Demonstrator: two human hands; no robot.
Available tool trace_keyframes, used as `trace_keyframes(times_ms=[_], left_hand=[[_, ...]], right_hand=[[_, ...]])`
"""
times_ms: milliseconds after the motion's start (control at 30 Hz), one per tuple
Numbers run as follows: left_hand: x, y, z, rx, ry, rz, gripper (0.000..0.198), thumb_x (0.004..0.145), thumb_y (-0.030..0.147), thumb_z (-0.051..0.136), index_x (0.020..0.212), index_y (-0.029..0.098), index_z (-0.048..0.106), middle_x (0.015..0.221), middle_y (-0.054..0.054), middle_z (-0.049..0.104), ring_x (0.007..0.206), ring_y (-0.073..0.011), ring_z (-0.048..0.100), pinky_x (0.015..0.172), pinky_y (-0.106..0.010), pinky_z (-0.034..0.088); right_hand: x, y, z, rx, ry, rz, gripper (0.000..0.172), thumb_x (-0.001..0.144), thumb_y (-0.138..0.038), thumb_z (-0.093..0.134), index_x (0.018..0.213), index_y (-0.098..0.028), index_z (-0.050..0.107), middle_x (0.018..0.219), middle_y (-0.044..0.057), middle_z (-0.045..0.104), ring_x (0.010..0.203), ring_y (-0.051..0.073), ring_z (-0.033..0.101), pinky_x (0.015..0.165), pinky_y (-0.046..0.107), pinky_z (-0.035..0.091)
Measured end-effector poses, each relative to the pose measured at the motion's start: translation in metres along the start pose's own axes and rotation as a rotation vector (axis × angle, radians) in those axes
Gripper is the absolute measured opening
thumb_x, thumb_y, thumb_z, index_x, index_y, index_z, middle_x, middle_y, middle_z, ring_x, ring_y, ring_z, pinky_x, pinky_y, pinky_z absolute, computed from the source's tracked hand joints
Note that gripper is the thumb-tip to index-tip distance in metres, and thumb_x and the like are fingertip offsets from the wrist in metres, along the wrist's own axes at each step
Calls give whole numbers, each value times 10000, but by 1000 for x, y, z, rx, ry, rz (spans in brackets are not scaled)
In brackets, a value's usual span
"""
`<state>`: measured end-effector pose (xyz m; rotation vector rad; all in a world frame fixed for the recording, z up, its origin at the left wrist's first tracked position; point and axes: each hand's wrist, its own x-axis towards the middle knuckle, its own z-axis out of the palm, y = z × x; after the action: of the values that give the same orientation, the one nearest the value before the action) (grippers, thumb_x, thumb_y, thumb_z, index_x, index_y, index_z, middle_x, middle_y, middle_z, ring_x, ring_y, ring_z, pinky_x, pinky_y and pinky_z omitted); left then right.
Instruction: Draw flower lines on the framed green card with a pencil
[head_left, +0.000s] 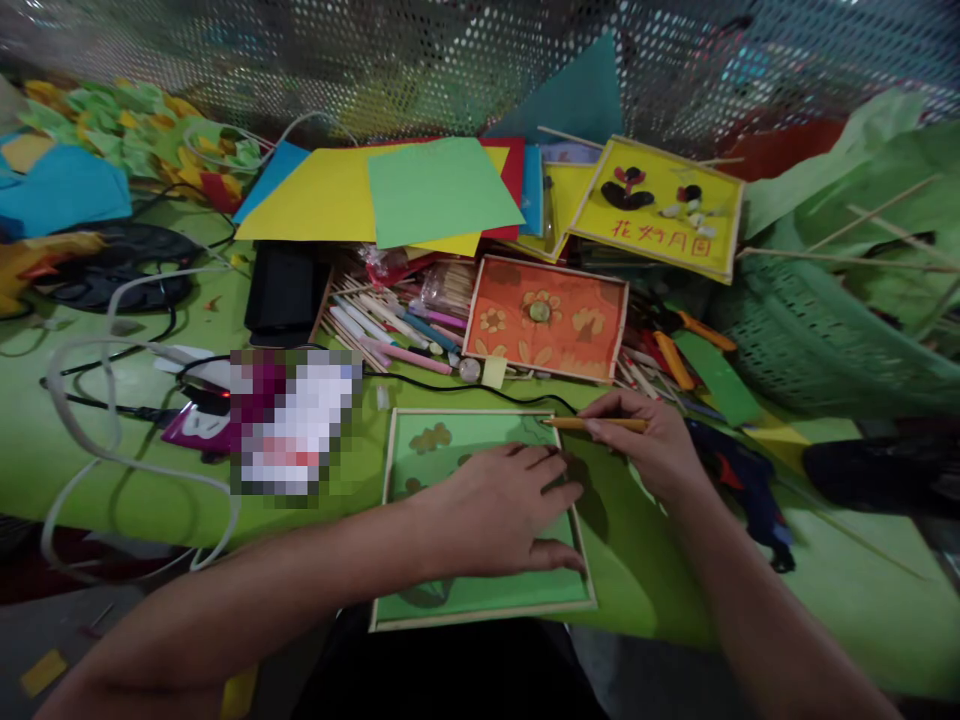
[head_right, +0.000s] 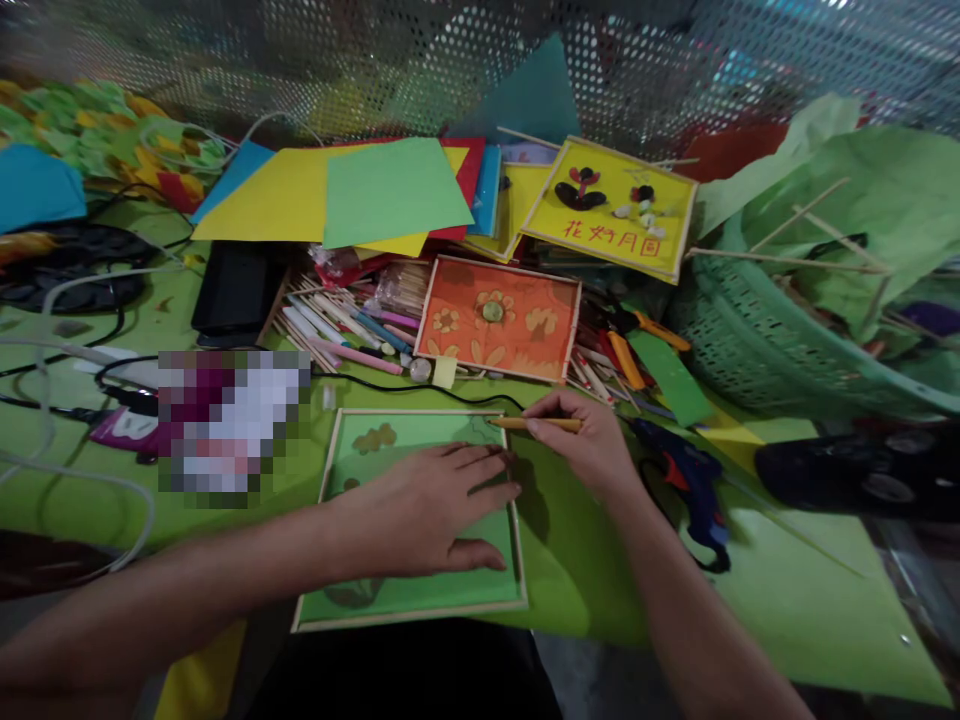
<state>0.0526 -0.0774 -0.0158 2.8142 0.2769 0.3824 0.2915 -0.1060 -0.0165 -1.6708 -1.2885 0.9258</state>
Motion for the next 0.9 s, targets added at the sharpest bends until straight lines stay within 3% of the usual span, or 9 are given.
trace_keyframes(times_ms=[100, 267, 400, 900], left_hand=[[-3, -17, -20, 0, 17, -53, 403, 1003, 478, 559, 1180, 145, 699, 1282, -122, 703, 1192, -261, 650, 1024, -400, 494], [-17, -39, -42, 97, -38, -163, 364, 989, 430, 597, 1210, 162, 705, 1364, -115, 677, 1253, -278, 632, 1092, -437, 438], [-24, -44, -41, 81, -124, -181, 415, 969, 421, 619, 1295, 169, 674, 1464, -118, 609, 1333, -287, 584, 1146, -454, 385], [-24, -44, -43, 46, -165, -199, 456, 940, 415, 654, 1332, 182, 662, 1500, -110, 577, 1361, -289, 560, 1138, -446, 388]], right_hand=[[1, 0, 0, 35, 11, 9, 139, 713, -300, 801, 779, -190, 746, 658, 2, 642, 549, 119, 517, 498, 252, 374], [1, 1, 1, 17, 5, 10, 130, 718, -295, 795, 776, -192, 743, 662, -3, 644, 542, 109, 495, 498, 247, 354], [1, 0, 2, -18, 0, 9, 135, 741, -309, 793, 803, -198, 747, 628, -18, 614, 528, 110, 485, 491, 249, 344], [-1, -2, 3, 34, 21, 8, 136, 699, -284, 844, 770, -201, 763, 692, 14, 691, 590, 135, 572, 545, 266, 427]])
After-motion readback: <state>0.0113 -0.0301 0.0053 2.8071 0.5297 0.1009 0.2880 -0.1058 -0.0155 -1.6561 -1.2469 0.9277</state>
